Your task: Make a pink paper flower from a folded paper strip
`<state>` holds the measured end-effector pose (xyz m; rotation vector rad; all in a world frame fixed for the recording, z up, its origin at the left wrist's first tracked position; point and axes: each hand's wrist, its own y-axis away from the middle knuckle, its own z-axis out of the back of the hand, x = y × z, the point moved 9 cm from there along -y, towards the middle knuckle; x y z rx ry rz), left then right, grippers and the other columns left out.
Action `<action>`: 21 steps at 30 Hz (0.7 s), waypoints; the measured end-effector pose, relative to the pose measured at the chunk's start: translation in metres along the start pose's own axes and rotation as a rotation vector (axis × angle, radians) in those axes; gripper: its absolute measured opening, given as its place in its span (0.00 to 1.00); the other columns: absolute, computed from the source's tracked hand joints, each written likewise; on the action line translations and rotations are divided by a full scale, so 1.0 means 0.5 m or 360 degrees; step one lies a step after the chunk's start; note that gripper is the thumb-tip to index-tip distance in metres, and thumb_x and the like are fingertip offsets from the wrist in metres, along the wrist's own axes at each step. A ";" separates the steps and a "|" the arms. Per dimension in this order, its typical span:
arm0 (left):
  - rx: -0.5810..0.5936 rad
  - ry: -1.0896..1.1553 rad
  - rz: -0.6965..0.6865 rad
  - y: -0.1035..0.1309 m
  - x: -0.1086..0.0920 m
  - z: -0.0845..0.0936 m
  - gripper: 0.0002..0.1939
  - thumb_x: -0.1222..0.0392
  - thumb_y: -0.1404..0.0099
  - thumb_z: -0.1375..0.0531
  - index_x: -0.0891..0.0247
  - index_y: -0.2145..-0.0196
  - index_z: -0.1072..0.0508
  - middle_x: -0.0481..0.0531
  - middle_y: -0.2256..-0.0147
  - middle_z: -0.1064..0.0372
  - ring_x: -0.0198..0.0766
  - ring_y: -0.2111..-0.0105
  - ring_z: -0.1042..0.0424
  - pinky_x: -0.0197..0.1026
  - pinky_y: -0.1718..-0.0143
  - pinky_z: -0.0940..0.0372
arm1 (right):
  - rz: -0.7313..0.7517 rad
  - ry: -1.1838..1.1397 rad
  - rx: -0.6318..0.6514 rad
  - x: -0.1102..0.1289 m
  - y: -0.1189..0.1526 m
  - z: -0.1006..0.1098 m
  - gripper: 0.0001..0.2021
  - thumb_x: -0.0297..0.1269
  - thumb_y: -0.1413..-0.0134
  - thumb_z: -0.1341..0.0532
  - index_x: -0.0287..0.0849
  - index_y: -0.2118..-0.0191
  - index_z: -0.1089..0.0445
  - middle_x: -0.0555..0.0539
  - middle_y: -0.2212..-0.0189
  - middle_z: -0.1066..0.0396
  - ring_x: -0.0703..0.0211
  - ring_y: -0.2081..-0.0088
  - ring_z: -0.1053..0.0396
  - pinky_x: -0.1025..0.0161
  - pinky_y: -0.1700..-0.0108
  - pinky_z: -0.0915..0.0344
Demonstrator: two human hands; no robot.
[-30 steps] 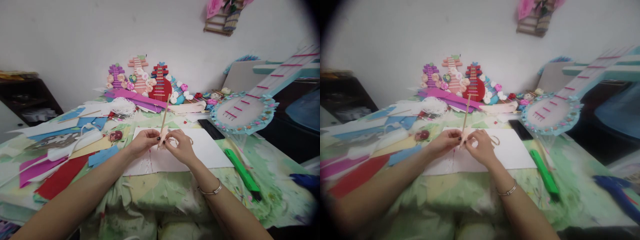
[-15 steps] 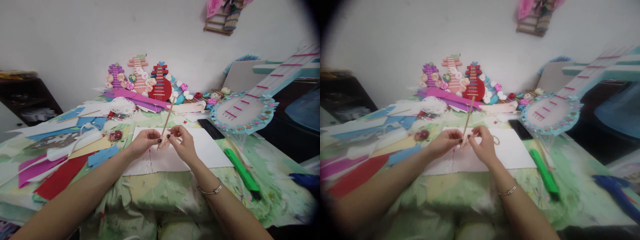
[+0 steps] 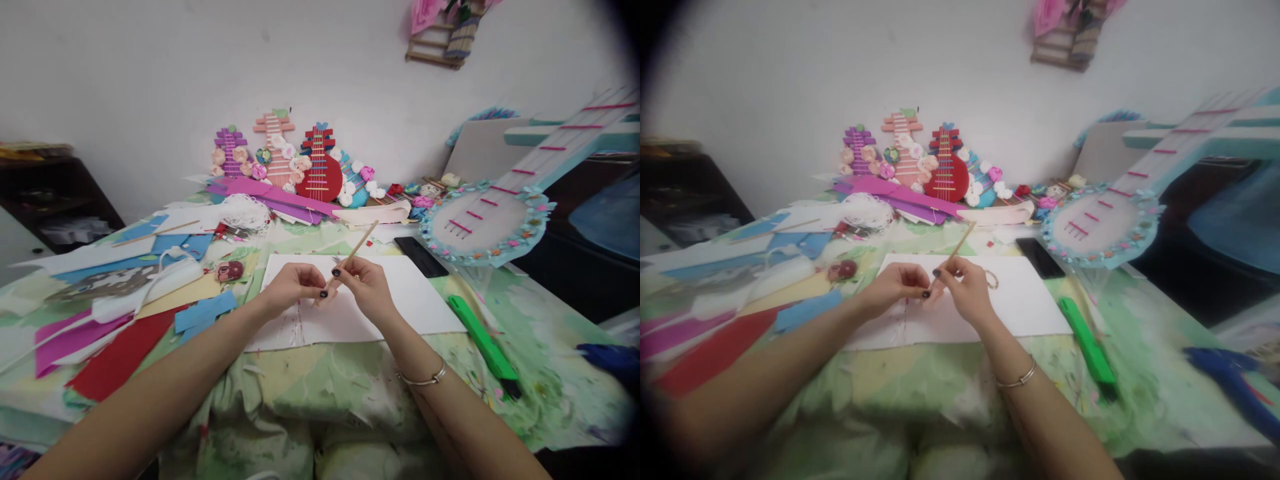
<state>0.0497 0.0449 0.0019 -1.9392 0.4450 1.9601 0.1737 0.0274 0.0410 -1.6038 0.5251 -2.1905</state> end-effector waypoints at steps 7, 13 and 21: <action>-0.0021 0.0013 -0.0016 -0.002 -0.002 0.001 0.14 0.64 0.61 0.30 0.69 0.79 0.32 0.47 0.80 0.32 0.30 0.80 0.34 0.31 0.78 0.42 | -0.0006 -0.0006 -0.0005 -0.001 0.000 0.000 0.08 0.38 0.51 0.40 0.39 0.74 0.31 0.49 0.74 0.29 0.61 0.70 0.34 0.63 0.64 0.40; -0.0055 0.0048 -0.0061 -0.006 0.000 0.005 0.16 0.64 0.62 0.30 0.69 0.77 0.34 0.47 0.79 0.34 0.30 0.79 0.33 0.32 0.77 0.40 | -0.0018 0.0024 -0.0005 -0.003 0.000 0.000 0.08 0.39 0.50 0.41 0.40 0.72 0.30 0.48 0.72 0.28 0.61 0.69 0.34 0.63 0.64 0.40; -0.0039 0.0042 -0.0096 -0.005 -0.001 0.005 0.17 0.63 0.60 0.30 0.68 0.76 0.35 0.48 0.78 0.33 0.33 0.78 0.32 0.36 0.75 0.38 | -0.0004 0.0023 -0.0004 -0.003 -0.001 0.000 0.06 0.37 0.51 0.40 0.40 0.71 0.29 0.49 0.72 0.28 0.63 0.70 0.35 0.64 0.65 0.41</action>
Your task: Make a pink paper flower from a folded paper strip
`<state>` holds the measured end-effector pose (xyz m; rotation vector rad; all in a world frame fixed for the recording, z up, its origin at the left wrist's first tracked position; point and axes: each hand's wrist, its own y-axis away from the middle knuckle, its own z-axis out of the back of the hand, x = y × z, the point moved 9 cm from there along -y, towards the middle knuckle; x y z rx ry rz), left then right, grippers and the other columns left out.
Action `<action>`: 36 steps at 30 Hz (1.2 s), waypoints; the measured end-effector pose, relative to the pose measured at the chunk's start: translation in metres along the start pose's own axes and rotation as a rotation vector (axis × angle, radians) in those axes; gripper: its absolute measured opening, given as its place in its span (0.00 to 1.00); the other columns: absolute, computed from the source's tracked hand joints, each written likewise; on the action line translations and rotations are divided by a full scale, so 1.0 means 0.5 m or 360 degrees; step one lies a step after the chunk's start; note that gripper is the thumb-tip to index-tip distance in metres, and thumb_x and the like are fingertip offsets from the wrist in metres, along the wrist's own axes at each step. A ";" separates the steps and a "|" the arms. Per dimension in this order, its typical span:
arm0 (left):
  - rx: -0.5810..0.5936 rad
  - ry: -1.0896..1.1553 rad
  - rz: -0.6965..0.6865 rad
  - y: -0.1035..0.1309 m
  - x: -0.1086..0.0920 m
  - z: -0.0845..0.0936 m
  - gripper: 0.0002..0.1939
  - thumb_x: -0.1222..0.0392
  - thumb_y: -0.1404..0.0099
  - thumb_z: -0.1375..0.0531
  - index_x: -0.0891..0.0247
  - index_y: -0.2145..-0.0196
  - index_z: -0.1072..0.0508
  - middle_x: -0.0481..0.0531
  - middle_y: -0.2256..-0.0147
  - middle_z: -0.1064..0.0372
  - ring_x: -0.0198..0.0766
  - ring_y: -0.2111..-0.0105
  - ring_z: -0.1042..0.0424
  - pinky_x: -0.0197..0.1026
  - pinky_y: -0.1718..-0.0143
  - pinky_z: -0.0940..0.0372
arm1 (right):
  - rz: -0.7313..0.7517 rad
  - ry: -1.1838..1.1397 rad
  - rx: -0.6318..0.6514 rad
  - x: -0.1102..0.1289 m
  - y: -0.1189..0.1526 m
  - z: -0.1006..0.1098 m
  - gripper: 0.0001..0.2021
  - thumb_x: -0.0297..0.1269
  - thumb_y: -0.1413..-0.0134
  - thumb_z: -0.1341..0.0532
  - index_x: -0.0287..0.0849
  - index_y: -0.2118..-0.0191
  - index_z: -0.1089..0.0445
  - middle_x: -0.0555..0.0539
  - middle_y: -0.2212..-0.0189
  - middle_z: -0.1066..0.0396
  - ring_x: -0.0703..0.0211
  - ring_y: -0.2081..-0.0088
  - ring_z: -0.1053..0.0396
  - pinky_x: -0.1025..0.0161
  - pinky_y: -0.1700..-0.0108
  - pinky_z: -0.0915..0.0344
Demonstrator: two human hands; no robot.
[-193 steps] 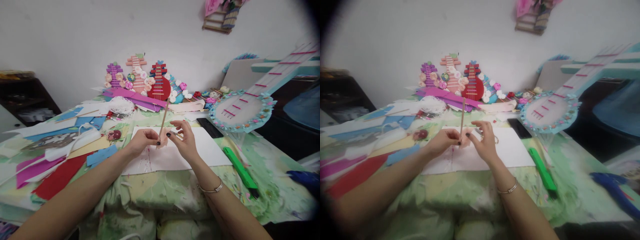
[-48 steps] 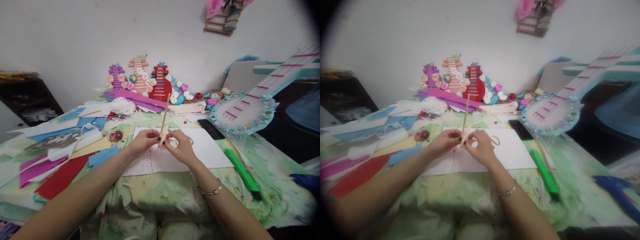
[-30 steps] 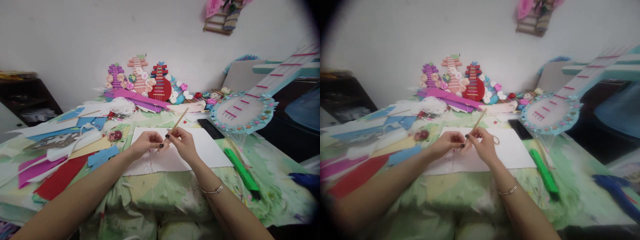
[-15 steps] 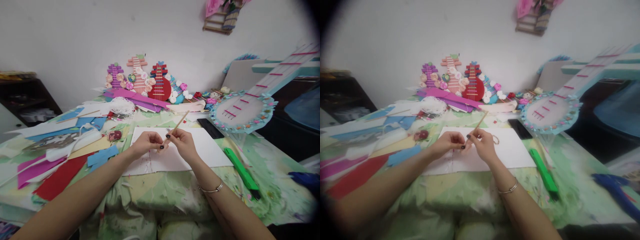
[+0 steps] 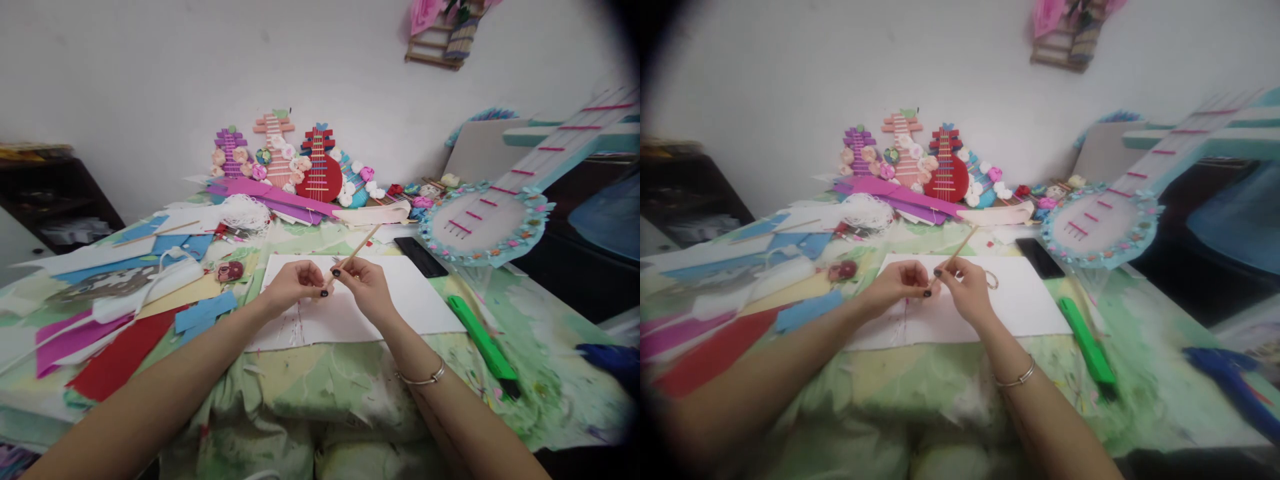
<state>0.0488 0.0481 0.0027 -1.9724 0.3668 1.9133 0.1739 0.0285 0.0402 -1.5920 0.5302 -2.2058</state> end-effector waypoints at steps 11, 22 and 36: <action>-0.0051 -0.0085 -0.0035 0.002 -0.009 0.002 0.17 0.61 0.59 0.31 0.68 0.76 0.35 0.48 0.78 0.34 0.31 0.79 0.34 0.34 0.77 0.40 | -0.0033 -0.0012 -0.0029 -0.006 0.001 0.002 0.07 0.38 0.50 0.40 0.40 0.70 0.29 0.48 0.71 0.28 0.62 0.70 0.34 0.64 0.65 0.41; -0.0207 -0.0547 -0.0276 0.010 -0.043 0.013 0.13 0.56 0.55 0.33 0.67 0.75 0.29 0.50 0.76 0.32 0.30 0.79 0.38 0.32 0.79 0.43 | -0.0064 0.0010 -0.0069 -0.012 -0.001 0.008 0.08 0.39 0.51 0.40 0.40 0.71 0.28 0.48 0.70 0.27 0.62 0.69 0.34 0.64 0.65 0.41; 0.0010 -0.0530 -0.0264 0.009 -0.039 -0.010 0.16 0.53 0.51 0.35 0.66 0.67 0.26 0.51 0.78 0.30 0.31 0.81 0.36 0.32 0.80 0.43 | -0.0124 -0.0125 -0.0130 -0.026 -0.003 0.017 0.12 0.44 0.55 0.38 0.39 0.77 0.32 0.49 0.75 0.29 0.64 0.74 0.36 0.66 0.71 0.41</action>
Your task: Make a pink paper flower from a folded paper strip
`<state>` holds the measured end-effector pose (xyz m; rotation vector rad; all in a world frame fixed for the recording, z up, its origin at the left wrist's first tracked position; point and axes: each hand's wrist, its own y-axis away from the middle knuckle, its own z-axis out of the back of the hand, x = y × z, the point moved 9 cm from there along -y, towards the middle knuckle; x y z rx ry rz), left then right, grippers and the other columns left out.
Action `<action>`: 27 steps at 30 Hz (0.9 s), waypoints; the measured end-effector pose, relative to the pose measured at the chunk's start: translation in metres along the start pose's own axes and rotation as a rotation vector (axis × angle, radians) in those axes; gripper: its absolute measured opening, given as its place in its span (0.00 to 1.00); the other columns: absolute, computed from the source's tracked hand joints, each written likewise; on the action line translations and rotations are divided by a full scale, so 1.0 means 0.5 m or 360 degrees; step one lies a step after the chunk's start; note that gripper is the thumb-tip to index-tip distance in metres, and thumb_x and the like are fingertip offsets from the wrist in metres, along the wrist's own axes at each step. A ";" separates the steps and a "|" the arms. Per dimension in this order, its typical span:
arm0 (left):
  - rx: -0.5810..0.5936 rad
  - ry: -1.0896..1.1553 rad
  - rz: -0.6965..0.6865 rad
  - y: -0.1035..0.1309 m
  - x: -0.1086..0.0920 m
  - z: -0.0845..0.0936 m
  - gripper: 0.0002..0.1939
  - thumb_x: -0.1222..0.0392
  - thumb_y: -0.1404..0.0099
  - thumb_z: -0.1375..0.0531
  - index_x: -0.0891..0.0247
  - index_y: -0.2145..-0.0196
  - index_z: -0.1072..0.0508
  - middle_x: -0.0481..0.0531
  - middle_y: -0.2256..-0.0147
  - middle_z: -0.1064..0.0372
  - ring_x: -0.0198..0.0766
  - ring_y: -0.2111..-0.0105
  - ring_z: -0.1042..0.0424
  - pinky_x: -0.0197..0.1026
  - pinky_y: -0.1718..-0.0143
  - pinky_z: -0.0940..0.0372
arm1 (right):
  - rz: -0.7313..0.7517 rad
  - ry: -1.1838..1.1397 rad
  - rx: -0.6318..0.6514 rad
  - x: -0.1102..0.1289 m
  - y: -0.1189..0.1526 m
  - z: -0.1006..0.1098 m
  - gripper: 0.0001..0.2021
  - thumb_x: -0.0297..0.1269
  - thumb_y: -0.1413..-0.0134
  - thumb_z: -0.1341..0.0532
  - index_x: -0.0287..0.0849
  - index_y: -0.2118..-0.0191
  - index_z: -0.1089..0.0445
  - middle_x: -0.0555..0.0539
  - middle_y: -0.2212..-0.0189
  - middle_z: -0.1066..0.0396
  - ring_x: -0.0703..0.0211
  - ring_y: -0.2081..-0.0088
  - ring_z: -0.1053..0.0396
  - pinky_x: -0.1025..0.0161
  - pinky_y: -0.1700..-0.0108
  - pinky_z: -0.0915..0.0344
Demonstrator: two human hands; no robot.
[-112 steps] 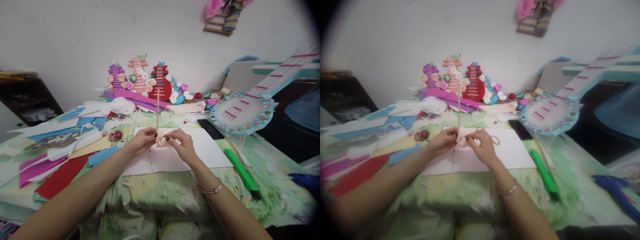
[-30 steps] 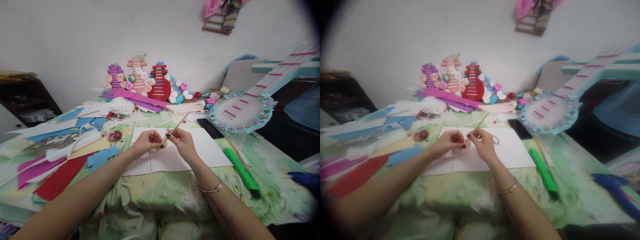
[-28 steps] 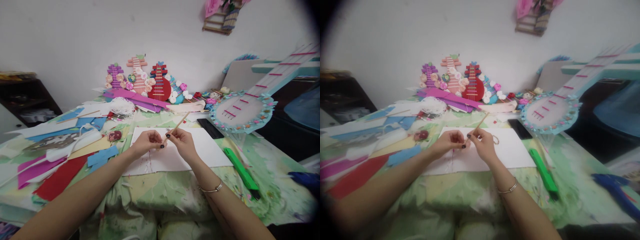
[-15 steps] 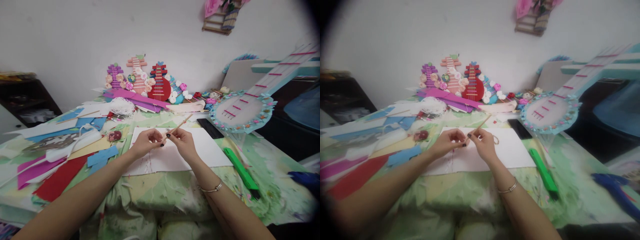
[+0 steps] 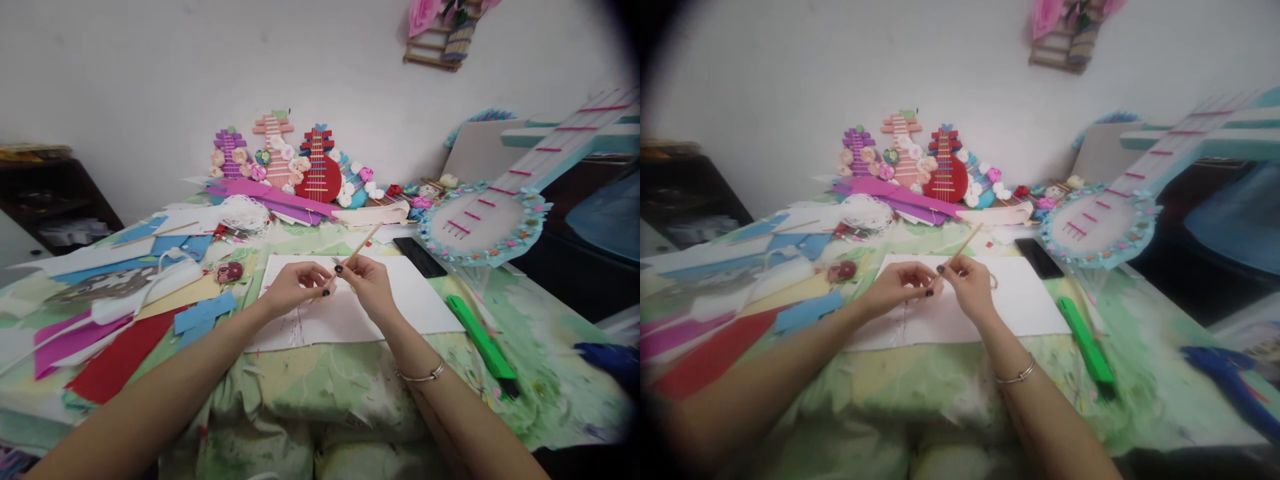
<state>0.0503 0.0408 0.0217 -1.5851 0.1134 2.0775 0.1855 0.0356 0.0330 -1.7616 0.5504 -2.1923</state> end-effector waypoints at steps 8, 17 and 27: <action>-0.0008 -0.0084 -0.0015 0.003 -0.002 -0.002 0.16 0.51 0.47 0.38 0.68 0.70 0.23 0.54 0.76 0.29 0.31 0.80 0.38 0.33 0.81 0.46 | -0.0134 -0.0287 0.0154 -0.007 0.008 -0.024 0.12 0.45 0.56 0.37 0.39 0.74 0.31 0.46 0.78 0.28 0.60 0.75 0.31 0.62 0.69 0.34; 0.0005 0.0128 0.0106 0.004 0.005 -0.004 0.10 0.57 0.50 0.37 0.69 0.75 0.24 0.50 0.81 0.34 0.30 0.82 0.41 0.33 0.81 0.48 | -0.0196 -0.0341 0.0044 -0.006 0.009 -0.015 0.13 0.44 0.59 0.35 0.38 0.78 0.34 0.48 0.82 0.30 0.64 0.78 0.34 0.66 0.73 0.38; -0.0041 0.0298 0.0220 -0.001 0.036 0.006 0.07 0.61 0.53 0.37 0.69 0.78 0.27 0.46 0.84 0.37 0.28 0.82 0.42 0.32 0.79 0.49 | 0.0021 -0.0581 -0.0720 0.000 0.001 0.102 0.09 0.39 0.52 0.39 0.40 0.74 0.36 0.57 0.86 0.45 0.71 0.82 0.47 0.70 0.78 0.49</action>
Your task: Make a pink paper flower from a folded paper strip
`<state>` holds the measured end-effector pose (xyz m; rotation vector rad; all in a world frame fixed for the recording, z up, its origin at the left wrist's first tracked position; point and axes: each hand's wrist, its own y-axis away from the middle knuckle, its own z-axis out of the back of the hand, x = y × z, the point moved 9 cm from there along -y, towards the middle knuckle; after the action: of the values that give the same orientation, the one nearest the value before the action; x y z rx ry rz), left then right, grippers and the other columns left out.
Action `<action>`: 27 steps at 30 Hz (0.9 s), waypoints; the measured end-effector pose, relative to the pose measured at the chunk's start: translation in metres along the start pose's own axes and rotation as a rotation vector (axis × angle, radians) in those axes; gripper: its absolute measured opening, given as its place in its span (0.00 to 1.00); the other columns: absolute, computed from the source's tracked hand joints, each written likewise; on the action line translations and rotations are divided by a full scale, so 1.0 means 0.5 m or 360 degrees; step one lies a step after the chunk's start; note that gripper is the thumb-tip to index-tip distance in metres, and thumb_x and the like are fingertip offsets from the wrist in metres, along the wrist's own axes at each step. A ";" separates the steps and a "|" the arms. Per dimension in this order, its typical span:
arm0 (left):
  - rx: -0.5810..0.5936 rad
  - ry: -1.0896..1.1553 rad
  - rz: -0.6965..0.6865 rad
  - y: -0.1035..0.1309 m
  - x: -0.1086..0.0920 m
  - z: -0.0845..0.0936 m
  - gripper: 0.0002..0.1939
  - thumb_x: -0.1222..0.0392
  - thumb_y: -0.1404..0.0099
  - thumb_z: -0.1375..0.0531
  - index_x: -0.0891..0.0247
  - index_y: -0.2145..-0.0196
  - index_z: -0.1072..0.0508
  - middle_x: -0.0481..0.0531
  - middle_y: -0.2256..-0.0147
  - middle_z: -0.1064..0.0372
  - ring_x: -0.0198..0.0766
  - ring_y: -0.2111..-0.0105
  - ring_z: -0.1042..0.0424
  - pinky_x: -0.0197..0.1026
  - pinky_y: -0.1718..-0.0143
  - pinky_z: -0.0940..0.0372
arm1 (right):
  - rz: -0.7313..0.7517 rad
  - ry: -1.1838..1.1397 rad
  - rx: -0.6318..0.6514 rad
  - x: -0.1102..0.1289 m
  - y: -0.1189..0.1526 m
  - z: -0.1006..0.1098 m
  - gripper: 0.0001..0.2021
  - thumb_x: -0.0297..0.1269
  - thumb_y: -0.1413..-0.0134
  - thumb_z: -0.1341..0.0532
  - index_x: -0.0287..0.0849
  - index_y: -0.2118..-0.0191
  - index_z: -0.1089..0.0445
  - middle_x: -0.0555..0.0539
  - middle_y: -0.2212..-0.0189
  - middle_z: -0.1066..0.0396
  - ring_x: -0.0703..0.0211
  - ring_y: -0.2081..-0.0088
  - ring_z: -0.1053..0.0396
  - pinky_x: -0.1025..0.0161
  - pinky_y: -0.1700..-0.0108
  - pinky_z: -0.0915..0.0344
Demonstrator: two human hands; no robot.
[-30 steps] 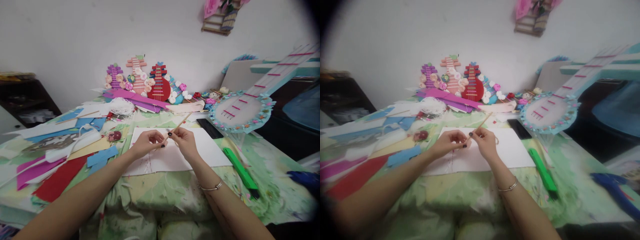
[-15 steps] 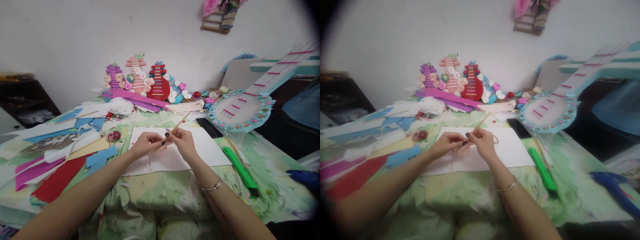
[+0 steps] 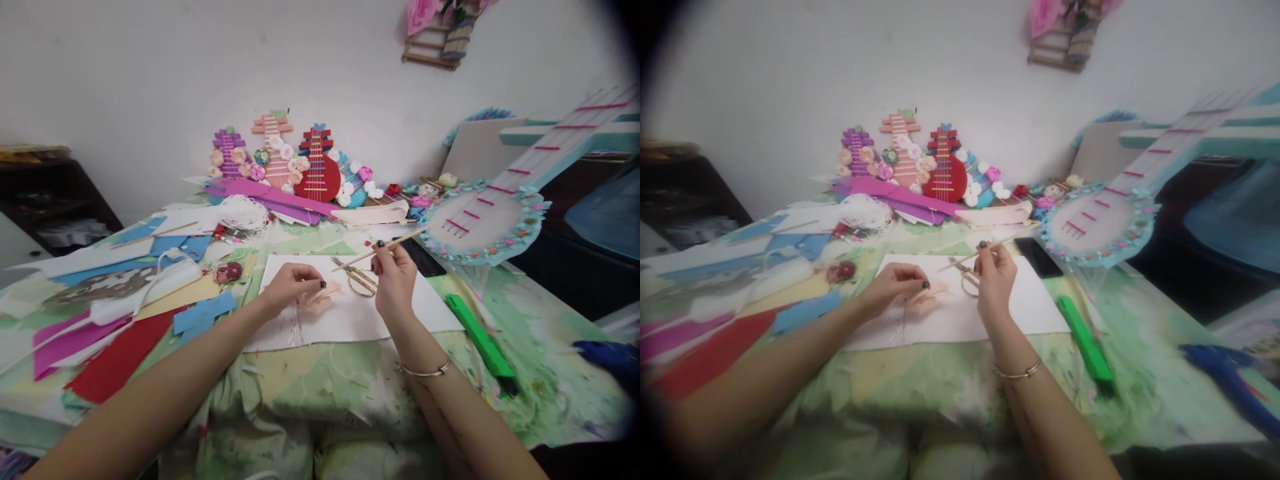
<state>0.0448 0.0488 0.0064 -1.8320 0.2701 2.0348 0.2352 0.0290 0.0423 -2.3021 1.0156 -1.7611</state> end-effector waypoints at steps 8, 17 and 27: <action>-0.0131 0.0720 0.0225 -0.004 0.022 0.019 0.06 0.64 0.55 0.36 0.68 0.78 0.29 0.47 0.83 0.36 0.30 0.82 0.38 0.34 0.79 0.44 | 0.0117 0.0169 0.0143 0.008 -0.002 -0.010 0.16 0.27 0.57 0.49 0.40 0.62 0.29 0.47 0.67 0.29 0.61 0.65 0.32 0.62 0.60 0.38; -0.0154 0.1026 0.0366 0.002 0.028 0.016 0.04 0.67 0.54 0.38 0.69 0.79 0.31 0.46 0.83 0.37 0.29 0.83 0.38 0.32 0.81 0.45 | -0.0285 0.0413 0.0517 -0.045 0.020 -0.049 0.11 0.33 0.57 0.45 0.39 0.67 0.29 0.52 0.81 0.37 0.69 0.81 0.42 0.69 0.79 0.49; -0.0009 0.0906 0.0285 0.001 0.023 0.009 0.06 0.66 0.53 0.36 0.70 0.75 0.27 0.50 0.80 0.31 0.30 0.82 0.34 0.32 0.80 0.42 | -0.0650 0.0335 0.0888 -0.072 0.065 -0.095 0.13 0.41 0.58 0.39 0.38 0.67 0.29 0.53 0.81 0.41 0.71 0.81 0.51 0.69 0.79 0.55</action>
<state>0.0396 0.0518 -0.0045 -2.4343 0.5998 1.5670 0.1741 0.0383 0.0140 -2.0773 0.0198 -2.1142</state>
